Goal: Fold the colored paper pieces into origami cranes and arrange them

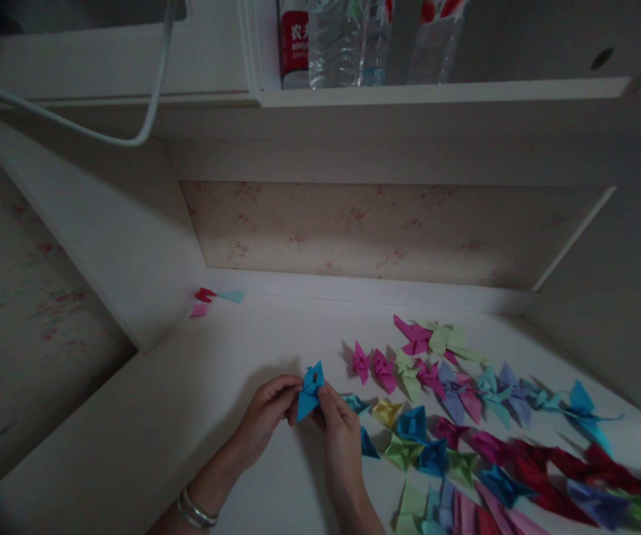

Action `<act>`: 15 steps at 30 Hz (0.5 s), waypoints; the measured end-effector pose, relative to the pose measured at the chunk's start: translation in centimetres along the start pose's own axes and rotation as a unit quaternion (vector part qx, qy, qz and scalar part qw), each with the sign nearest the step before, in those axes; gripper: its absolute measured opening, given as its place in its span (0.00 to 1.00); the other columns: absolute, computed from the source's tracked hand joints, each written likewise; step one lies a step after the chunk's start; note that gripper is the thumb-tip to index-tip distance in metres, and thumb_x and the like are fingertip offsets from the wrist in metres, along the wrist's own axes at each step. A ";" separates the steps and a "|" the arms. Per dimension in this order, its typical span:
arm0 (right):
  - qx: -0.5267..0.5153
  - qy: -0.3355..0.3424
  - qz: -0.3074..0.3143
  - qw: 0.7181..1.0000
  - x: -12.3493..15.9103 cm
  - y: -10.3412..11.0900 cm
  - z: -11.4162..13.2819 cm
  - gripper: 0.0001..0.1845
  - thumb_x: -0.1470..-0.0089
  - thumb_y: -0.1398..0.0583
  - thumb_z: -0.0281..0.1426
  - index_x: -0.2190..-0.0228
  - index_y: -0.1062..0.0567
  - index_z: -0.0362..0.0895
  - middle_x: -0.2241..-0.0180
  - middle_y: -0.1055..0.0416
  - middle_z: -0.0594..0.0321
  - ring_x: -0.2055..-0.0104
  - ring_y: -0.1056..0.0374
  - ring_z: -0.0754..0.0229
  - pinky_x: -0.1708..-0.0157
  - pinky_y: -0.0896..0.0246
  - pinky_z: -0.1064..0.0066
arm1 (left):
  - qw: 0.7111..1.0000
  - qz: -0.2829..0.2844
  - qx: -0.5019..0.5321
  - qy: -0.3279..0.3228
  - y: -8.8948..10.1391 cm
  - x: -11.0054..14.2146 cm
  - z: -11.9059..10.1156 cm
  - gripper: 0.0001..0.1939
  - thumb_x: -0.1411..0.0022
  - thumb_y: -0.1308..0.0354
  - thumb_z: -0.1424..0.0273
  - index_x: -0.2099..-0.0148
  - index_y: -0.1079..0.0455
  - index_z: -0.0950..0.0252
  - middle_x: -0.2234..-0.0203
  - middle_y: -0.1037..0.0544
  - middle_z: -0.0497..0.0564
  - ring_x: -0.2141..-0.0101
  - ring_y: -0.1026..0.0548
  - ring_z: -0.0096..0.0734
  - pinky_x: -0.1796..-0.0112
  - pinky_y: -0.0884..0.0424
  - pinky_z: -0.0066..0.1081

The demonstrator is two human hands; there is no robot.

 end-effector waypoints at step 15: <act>0.014 0.006 0.003 1.000 0.0 0.1 0.0 0.15 0.49 0.38 0.40 0.64 0.20 0.43 0.59 0.26 0.57 0.59 0.33 0.57 0.56 0.36 0.65 | 1.000 0.008 -0.009 -0.009 -0.1 0.2 -0.5 0.11 0.44 0.41 0.65 0.64 0.27 0.70 0.80 0.32 0.47 0.78 0.36 0.24 0.76 0.40 0.25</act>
Point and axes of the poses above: each hand's wrist, its own x-axis away from the middle knuckle, its own y-axis out of the back of the hand, z = x × y, the point moved 4 cm from there along -x, towards the middle knuckle
